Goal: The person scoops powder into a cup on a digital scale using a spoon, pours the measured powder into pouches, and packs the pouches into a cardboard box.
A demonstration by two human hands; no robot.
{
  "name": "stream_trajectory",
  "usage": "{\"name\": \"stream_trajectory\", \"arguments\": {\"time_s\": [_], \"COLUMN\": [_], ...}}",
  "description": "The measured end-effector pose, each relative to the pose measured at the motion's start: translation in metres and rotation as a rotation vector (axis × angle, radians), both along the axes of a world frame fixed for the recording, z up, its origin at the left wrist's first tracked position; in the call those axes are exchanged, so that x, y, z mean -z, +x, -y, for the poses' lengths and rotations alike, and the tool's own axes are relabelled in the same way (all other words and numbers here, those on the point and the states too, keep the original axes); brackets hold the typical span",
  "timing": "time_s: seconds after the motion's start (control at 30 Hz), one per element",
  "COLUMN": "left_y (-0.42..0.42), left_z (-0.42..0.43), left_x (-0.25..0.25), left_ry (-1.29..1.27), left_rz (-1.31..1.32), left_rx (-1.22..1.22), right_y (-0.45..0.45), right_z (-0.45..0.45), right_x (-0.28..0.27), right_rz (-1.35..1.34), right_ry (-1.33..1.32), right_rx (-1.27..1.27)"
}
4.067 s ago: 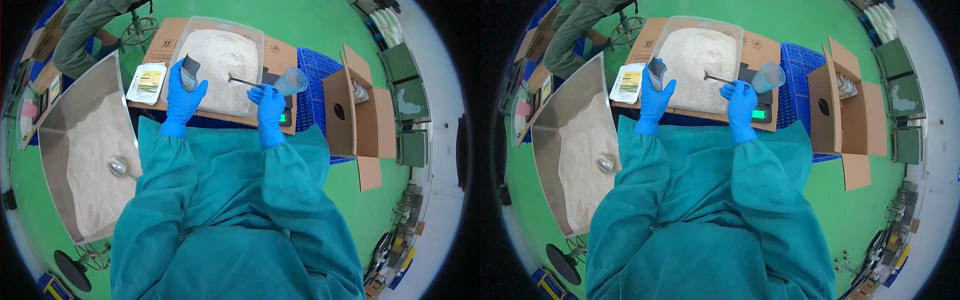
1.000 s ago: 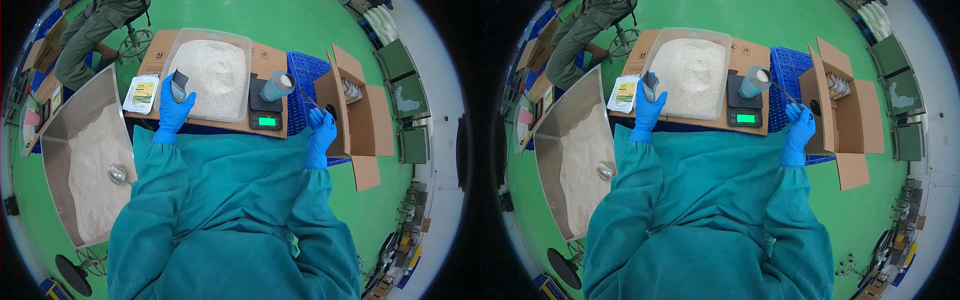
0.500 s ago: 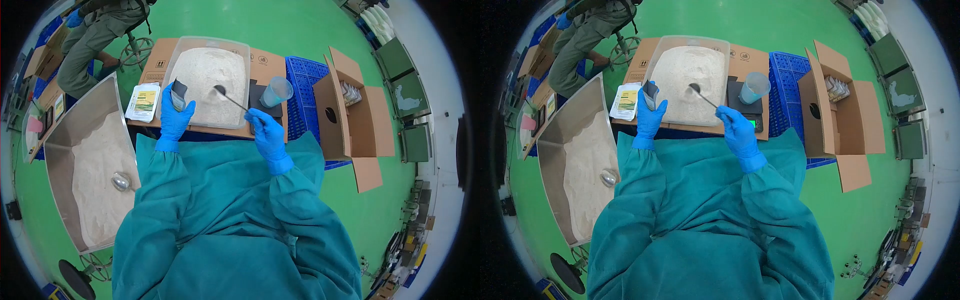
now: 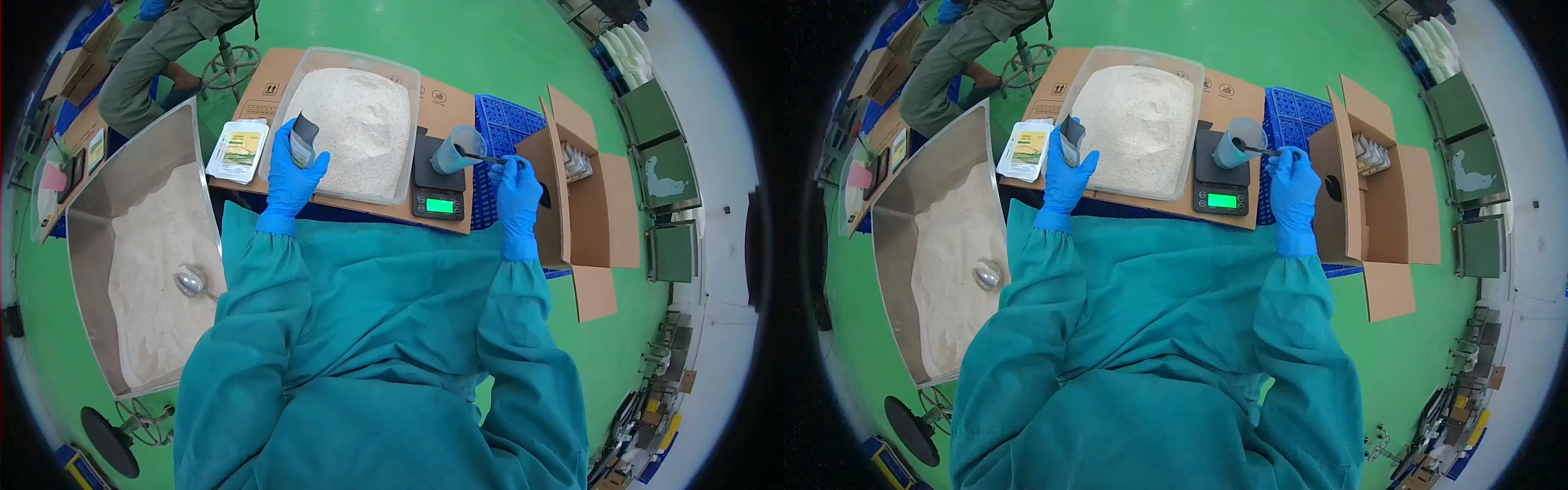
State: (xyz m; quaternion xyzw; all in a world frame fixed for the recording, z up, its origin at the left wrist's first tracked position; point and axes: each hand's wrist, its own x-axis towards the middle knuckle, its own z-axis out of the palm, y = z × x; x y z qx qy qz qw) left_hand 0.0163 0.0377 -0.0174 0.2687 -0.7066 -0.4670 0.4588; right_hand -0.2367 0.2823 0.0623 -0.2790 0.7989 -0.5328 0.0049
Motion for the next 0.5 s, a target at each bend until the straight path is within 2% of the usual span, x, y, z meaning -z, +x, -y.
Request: {"name": "stream_trajectory", "arguments": {"time_s": [0.03,0.17,0.23,0.33,0.5], "left_y": [0.0,0.0,-0.001,-0.002,0.0], "left_z": [0.0,0.004,0.003,0.003,0.001], "left_x": [0.001,0.003,0.003,0.003,-0.001], "left_ry": [0.001,0.01,0.012,0.017,0.003], "left_rz": [0.003,-0.009,-0.016,-0.031,-0.003], "left_rx": [-0.014,0.016,0.023,0.013,0.005], "right_y": [0.0,-0.01,-0.012,-0.024,-0.032], "right_z": [0.005,0.015,0.014,0.001,-0.025], "right_x": [0.001,0.013,0.008,0.008,-0.001], "right_rz": [-0.034,0.038,0.22,0.33,0.391], "right_ry": [0.06,-0.008,-0.107,-0.2,-0.32], "right_rx": [-0.002,-0.02,0.006,0.027,0.134]}}
